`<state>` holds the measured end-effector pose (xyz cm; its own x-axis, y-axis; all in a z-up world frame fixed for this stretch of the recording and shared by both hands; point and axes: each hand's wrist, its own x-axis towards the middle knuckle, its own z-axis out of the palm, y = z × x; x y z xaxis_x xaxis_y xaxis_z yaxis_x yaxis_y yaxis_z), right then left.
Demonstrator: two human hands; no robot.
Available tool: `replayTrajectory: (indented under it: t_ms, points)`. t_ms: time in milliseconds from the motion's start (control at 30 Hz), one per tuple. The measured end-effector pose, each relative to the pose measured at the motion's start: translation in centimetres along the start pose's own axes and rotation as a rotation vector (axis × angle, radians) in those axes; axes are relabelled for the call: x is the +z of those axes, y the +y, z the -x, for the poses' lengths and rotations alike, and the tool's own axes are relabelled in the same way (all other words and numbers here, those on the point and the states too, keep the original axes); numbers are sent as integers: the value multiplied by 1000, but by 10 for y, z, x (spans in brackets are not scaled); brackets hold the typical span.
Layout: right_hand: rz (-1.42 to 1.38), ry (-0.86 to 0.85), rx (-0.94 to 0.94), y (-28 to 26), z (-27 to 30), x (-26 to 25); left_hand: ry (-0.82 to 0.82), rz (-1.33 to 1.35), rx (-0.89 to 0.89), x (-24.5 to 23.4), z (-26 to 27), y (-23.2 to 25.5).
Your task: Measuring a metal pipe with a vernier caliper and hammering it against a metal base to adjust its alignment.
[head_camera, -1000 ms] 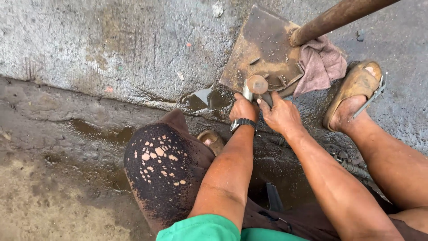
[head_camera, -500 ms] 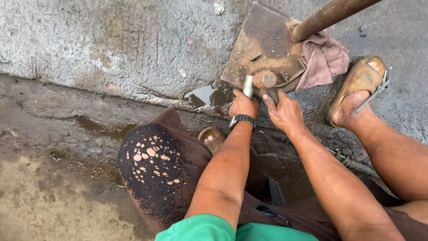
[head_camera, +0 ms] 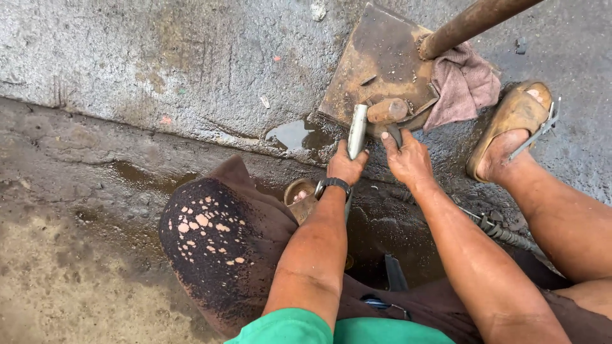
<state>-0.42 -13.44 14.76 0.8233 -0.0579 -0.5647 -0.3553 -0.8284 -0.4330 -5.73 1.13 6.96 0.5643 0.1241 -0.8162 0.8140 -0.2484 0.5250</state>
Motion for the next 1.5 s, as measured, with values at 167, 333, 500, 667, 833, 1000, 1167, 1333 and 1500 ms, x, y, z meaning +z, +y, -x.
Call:
replayTrajectory:
  t_ms: [167,333,500,667,833,1000,1167,1333,1500]
  points:
    - [-44,41,-42,-32,13,-21,20,-8,-35,15,-53,-20]
    - [-169,238,-360,-59,27,-33,48,-20,-99,14,-43,-2]
    - [179,-43,-111,-12,-14,4,92,-39,-128,24,-56,-4]
    - [80,30,-150,-33,9,-23,119,-36,-145,21,-48,2]
    - [162,-12,-94,-27,3,1,151,-30,-117,23,-55,-1]
    - [-73,47,6,23,-16,3,144,65,-97,14,-39,-9]
    - [-290,130,94,66,-33,11,256,292,288,-10,27,35]
    - [-211,77,75,72,-56,15,226,330,850,-39,102,98]
    - [-301,38,-61,79,-74,30,180,225,1303,-62,152,134]
